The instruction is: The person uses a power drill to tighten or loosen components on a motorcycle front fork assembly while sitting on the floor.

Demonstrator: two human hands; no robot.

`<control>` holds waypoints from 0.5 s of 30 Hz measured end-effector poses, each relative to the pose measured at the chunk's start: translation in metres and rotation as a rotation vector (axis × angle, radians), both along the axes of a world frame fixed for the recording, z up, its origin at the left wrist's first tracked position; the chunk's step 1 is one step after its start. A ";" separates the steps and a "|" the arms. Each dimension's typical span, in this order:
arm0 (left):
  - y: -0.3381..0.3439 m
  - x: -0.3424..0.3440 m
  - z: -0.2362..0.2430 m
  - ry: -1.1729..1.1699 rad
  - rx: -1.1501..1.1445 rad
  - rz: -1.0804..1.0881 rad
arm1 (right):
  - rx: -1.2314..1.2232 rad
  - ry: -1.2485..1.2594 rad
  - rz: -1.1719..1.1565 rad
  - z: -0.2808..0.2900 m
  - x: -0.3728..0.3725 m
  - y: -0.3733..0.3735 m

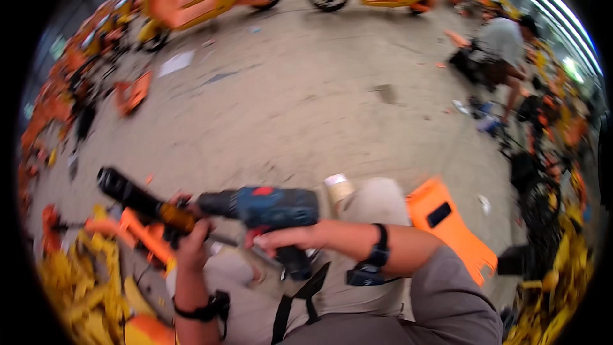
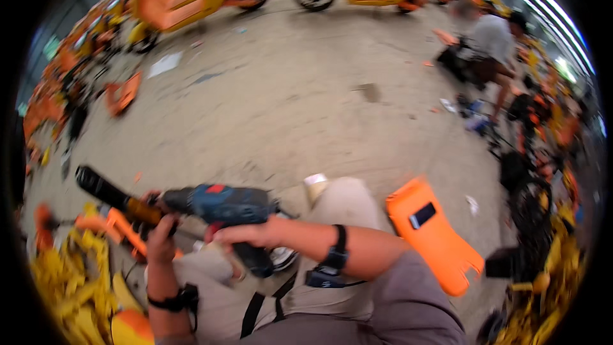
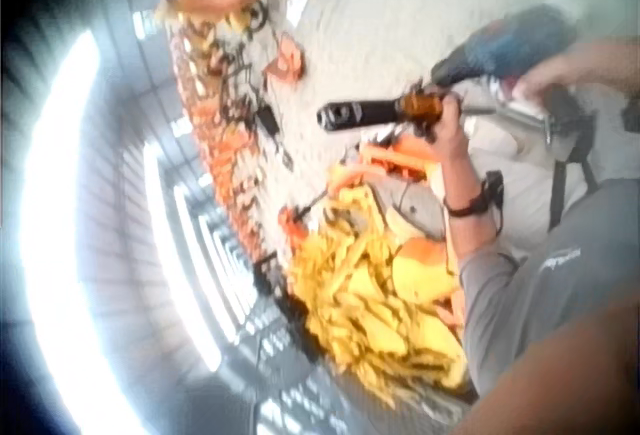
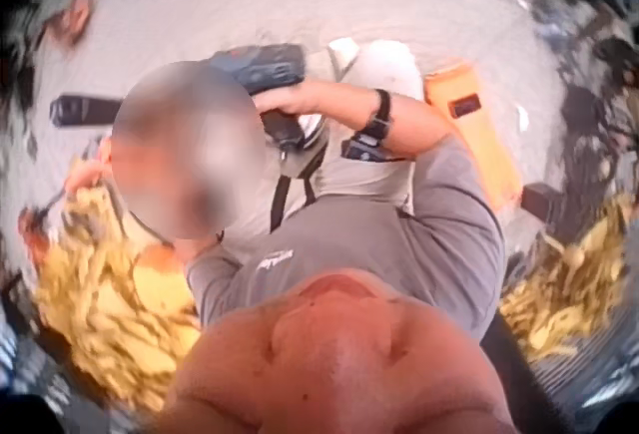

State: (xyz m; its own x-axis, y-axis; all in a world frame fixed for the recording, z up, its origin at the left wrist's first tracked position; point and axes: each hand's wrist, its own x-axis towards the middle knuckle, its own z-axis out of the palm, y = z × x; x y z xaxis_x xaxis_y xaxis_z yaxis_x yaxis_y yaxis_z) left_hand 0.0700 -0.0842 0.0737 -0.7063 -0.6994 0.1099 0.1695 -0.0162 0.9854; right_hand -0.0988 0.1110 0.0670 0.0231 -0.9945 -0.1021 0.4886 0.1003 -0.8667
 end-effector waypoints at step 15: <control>0.051 0.062 0.073 0.099 -0.412 -0.054 | -0.245 0.024 0.210 0.034 0.014 0.014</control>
State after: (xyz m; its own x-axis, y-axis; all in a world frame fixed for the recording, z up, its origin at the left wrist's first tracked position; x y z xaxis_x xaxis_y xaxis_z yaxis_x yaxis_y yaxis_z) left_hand 0.1322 -0.0329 0.1465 -0.7126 -0.5455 0.4412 0.2730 0.3637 0.8906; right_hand -0.0850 0.1252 0.1011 0.2308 -0.9633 0.1370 0.4580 -0.0166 -0.8888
